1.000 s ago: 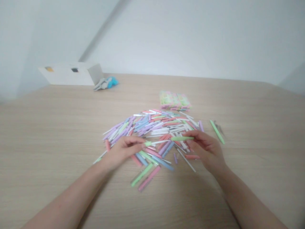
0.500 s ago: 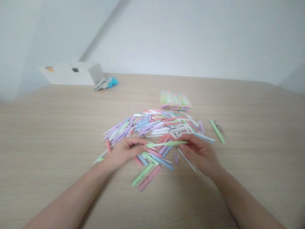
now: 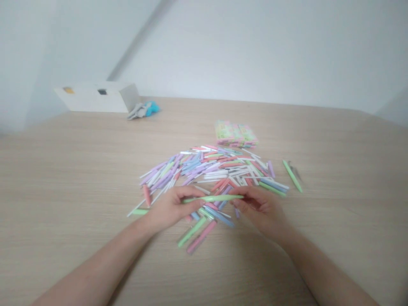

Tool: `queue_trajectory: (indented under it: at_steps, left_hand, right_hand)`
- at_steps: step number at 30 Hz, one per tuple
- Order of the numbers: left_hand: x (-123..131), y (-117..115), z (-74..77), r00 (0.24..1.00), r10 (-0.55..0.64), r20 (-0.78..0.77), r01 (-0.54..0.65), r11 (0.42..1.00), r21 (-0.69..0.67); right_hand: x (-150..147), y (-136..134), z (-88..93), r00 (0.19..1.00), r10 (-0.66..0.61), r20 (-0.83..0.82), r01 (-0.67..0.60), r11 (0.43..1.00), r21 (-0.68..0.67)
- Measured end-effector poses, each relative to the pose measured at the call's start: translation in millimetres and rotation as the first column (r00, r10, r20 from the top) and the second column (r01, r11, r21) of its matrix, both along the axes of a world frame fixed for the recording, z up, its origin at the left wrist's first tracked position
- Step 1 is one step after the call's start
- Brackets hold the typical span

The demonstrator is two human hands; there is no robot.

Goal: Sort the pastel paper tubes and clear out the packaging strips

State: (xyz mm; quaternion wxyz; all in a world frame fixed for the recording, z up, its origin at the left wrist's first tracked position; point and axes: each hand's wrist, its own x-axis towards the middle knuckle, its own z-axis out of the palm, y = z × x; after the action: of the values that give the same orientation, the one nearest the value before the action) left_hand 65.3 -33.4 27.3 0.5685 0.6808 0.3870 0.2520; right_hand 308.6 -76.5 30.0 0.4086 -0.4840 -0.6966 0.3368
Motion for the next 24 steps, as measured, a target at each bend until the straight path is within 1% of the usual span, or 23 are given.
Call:
queue_trajectory:
  at_steps: [3,7,14,20,22,24]
  left_hand:
    - [0.6,-0.5,-0.7,1.0,-0.003,0.005,0.003,1.0,0.014]
    - [1.2,-1.2,-1.7,1.0,-0.004,0.01,0.003,1.0,0.017]
    - [2.8,-2.0,-7.3,0.999,-0.014,0.048,0.008,0.99,0.138]
    - [4.1,-2.0,-6.9,0.999,-0.036,0.036,0.029,0.983,0.183]
    - [3.8,-1.8,-6.0,0.999,-0.039,0.023,0.035,0.984,0.173]
    - [3.2,-1.6,-5.4,1.0,-0.025,0.007,0.024,0.989,0.144]
  right_hand:
    - [0.1,-0.2,-0.7,1.0,0.024,-0.012,-0.024,1.0,-0.012]
    - [0.6,-0.6,-2.2,1.0,0.013,0.013,-0.013,0.999,-0.04]
    - [-0.4,0.4,-2.2,0.997,-0.026,0.074,0.032,0.996,-0.083]
    - [0.4,2.9,-5.2,0.99,-0.031,0.137,0.05,0.989,-0.137]
    - [1.1,3.3,-5.8,0.992,-0.011,0.123,0.031,0.986,-0.163]
    - [1.6,3.2,-5.3,0.998,0.042,0.05,-0.033,0.984,-0.175]
